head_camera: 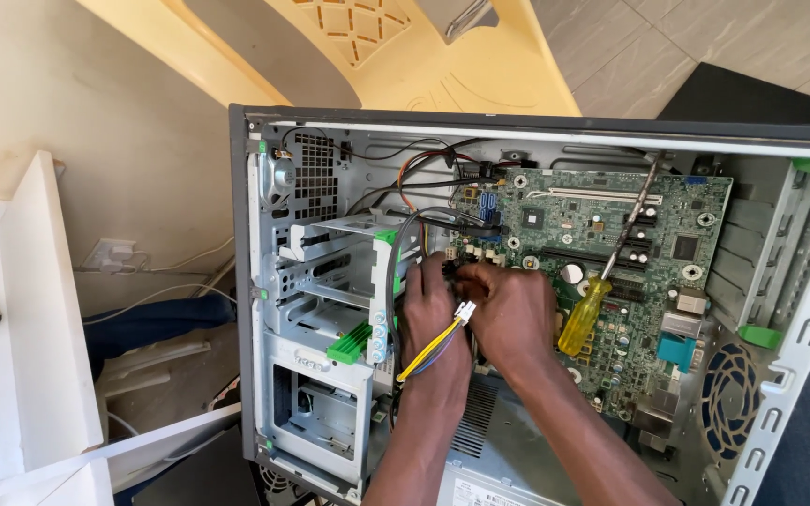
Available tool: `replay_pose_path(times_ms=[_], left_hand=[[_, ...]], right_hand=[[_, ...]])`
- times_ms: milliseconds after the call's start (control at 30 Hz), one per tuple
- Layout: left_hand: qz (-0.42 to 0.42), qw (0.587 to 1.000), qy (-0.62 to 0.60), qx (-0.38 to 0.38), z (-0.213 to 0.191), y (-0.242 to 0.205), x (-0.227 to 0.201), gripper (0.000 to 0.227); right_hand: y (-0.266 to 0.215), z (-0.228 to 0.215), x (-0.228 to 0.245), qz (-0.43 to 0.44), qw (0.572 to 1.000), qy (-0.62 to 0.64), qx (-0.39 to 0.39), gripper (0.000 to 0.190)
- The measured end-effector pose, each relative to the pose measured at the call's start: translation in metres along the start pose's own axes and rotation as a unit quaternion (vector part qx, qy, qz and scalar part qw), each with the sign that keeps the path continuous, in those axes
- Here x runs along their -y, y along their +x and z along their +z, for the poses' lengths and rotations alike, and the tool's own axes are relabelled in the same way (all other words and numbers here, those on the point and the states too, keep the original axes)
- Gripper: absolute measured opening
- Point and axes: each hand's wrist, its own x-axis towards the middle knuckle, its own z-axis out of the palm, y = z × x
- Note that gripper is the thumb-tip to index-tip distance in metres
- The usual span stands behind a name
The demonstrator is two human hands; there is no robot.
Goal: Removing the CPU and disconnecting internal cables from a desktop computer motherboard.
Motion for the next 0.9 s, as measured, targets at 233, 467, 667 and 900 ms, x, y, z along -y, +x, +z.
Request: replay_pose_path(times_ms=[233, 467, 667, 900], left_hand=[[0.026, 0.999, 0.003, -0.027, -0.009, -0.002, -0.01, 0.027], [0.023, 0.998, 0.055, -0.017, -0.012, -0.005, -0.016, 0.033], [0.035, 0.997, 0.069, -0.032, 0.003, -0.003, -0.003, 0.038], [0.007, 0.997, 0.079, -0.013, 0.002, 0.001, -0.003, 0.028]], right_hand=[[-0.005, 0.01, 0.0, 0.04, 0.998, 0.04, -0.019, 0.02], [-0.008, 0.015, 0.003, 0.083, 0.995, 0.042, -0.047, 0.014], [-0.008, 0.018, -0.005, 0.034, 0.996, 0.051, -0.064, 0.016], [-0.006, 0.017, -0.009, 0.03, 0.996, 0.067, -0.056, 0.02]])
